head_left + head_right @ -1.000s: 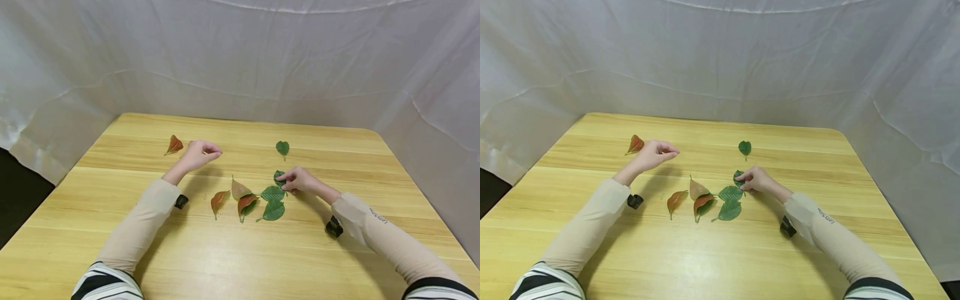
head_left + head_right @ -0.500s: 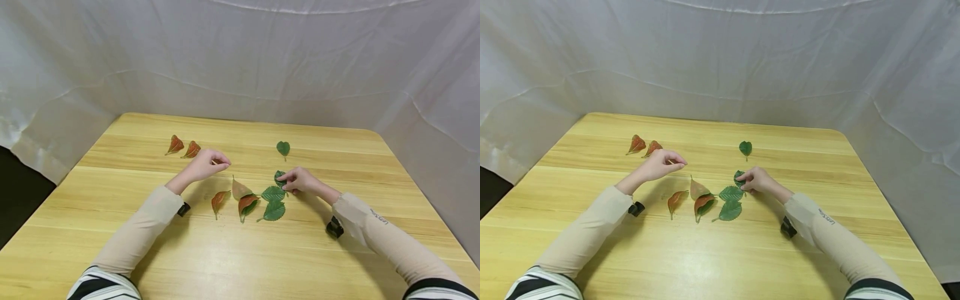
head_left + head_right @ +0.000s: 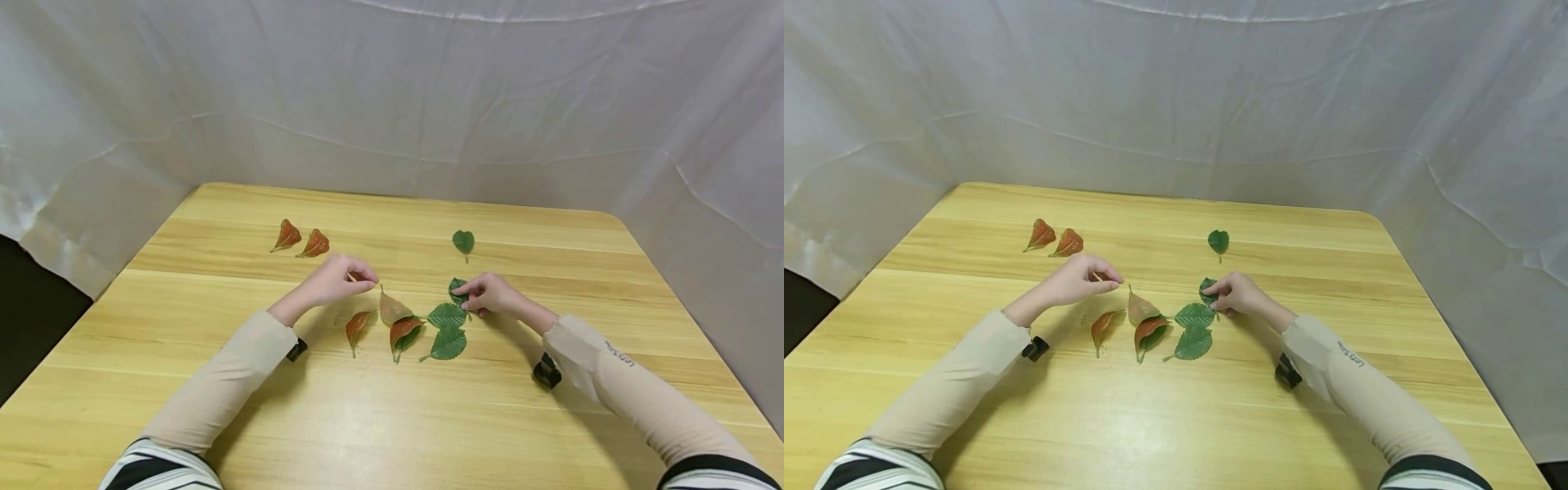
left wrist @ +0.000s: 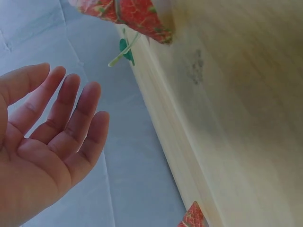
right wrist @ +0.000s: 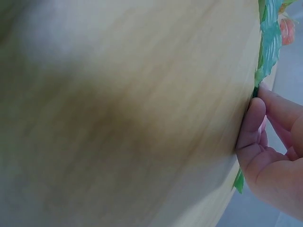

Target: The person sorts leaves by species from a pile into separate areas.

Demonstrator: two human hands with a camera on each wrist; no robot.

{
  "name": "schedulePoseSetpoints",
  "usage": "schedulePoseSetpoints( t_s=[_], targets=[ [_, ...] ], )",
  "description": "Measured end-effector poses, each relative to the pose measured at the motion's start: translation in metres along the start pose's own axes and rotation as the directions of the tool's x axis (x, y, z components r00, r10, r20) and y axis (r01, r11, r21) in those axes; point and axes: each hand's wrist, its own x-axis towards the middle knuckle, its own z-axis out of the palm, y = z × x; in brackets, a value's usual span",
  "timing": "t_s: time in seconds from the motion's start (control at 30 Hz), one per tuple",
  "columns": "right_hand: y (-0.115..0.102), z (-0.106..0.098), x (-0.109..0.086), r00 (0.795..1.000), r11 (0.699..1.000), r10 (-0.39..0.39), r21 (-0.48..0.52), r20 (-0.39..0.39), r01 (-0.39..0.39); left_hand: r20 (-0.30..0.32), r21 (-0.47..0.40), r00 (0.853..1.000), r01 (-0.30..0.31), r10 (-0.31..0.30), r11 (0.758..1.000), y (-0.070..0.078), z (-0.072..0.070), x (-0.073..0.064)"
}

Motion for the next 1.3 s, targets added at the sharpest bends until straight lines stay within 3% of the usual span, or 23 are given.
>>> schedulePoseSetpoints(
  t_s=[0.63, 0.93, 1.3],
  targets=[
    [0.0, 0.0, -0.001, 1.0, 1.0, -0.002, -0.001, -0.001, 0.002, 0.145, 0.028, 0.989, -0.041, 0.037, 0.999, -0.012, -0.003, -0.009],
    [0.0, -0.001, 0.0, 1.0, 1.0, -0.009, -0.026, 0.0, 0.009, 0.276, -0.029, 0.959, -0.05, 0.056, 0.998, -0.013, -0.001, -0.01],
    [0.001, 0.0, 0.0, 1.0, 1.0, -0.004, -0.018, -0.003, 0.004, 0.355, 0.034, 0.934, -0.039, 0.024, 0.999, -0.015, 0.009, -0.005]
  ],
)
